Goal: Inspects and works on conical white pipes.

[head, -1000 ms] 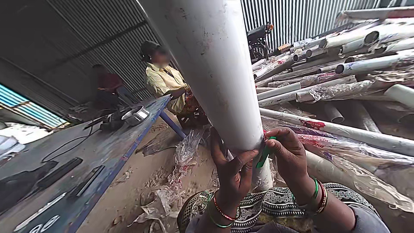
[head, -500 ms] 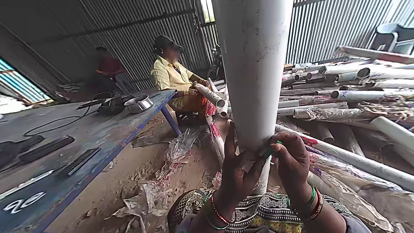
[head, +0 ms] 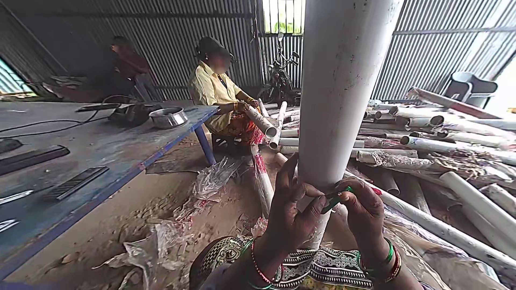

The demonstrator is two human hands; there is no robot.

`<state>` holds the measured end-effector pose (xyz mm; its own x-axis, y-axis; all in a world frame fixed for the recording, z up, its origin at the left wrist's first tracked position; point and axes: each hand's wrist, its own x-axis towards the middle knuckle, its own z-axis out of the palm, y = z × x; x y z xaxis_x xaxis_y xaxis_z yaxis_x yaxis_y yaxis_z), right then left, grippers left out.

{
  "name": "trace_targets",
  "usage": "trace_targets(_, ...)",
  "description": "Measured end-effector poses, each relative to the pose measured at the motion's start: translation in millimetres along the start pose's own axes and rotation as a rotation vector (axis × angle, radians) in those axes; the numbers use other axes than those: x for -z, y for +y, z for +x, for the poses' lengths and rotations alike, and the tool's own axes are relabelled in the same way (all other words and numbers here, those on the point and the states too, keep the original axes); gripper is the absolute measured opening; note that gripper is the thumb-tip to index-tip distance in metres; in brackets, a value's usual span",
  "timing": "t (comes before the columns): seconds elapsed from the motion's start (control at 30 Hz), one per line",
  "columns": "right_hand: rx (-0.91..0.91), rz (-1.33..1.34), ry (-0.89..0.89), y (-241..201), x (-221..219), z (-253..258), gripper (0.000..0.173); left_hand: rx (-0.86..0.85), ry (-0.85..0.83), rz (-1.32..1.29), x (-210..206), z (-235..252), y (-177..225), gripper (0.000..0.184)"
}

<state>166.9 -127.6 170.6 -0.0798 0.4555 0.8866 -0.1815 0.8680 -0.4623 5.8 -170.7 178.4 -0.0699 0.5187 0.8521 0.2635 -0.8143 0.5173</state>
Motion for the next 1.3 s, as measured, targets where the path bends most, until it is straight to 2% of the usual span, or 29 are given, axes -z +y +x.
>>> trace_targets(0.2,0.105,-0.312,-0.189,-5.7,10.0,2.4,0.036,-0.106,0.032,0.092,10.1,16.9,6.8,0.017)
trace_targets(0.3,0.16,-0.462,-0.294,-11.5,10.7,5.8,0.034,-0.158,0.04,0.129,12.0,27.3,10.1,0.014)
trace_targets(0.43,0.266,-0.634,-0.34,-13.1,3.4,7.6,0.029,-0.215,0.076,0.249,11.7,38.9,8.7,0.013)
trace_targets(0.5,0.269,-0.634,-0.34,-12.2,1.1,7.0,0.03,-0.24,0.09,0.224,11.1,39.8,3.4,0.014)
trace_targets(0.57,0.228,-0.585,-0.321,-10.3,1.9,5.7,0.034,-0.225,0.065,0.141,15.8,38.9,0.2,0.025)
trace_targets(0.7,0.064,-0.362,-0.249,-9.3,3.9,2.2,0.042,-0.078,0.027,-0.018,26.1,23.7,-9.7,0.045)
trace_targets(0.83,-0.005,-0.26,-0.2,-8.1,3.4,0.4,0.044,-0.023,-0.024,-0.102,22.0,6.5,-21.0,0.034)
trace_targets(1.0,0.136,-0.515,-0.259,-13.3,-1.6,2.6,0.041,-0.084,0.005,-0.084,15.9,9.4,-19.3,0.016)
trace_targets(1.2,0.221,-0.692,-0.323,-15.7,-2.1,6.3,0.032,-0.149,-0.005,0.035,18.7,17.2,-17.2,0.015)
trace_targets(1.23,0.213,-0.695,-0.324,-15.5,-2.1,7.0,0.032,-0.143,-0.005,0.021,20.4,19.6,-17.4,0.018)
trace_targets(1.3,0.162,-0.651,-0.32,-14.9,-1.2,6.7,0.036,-0.072,0.001,-0.129,24.8,24.6,-21.2,0.047)
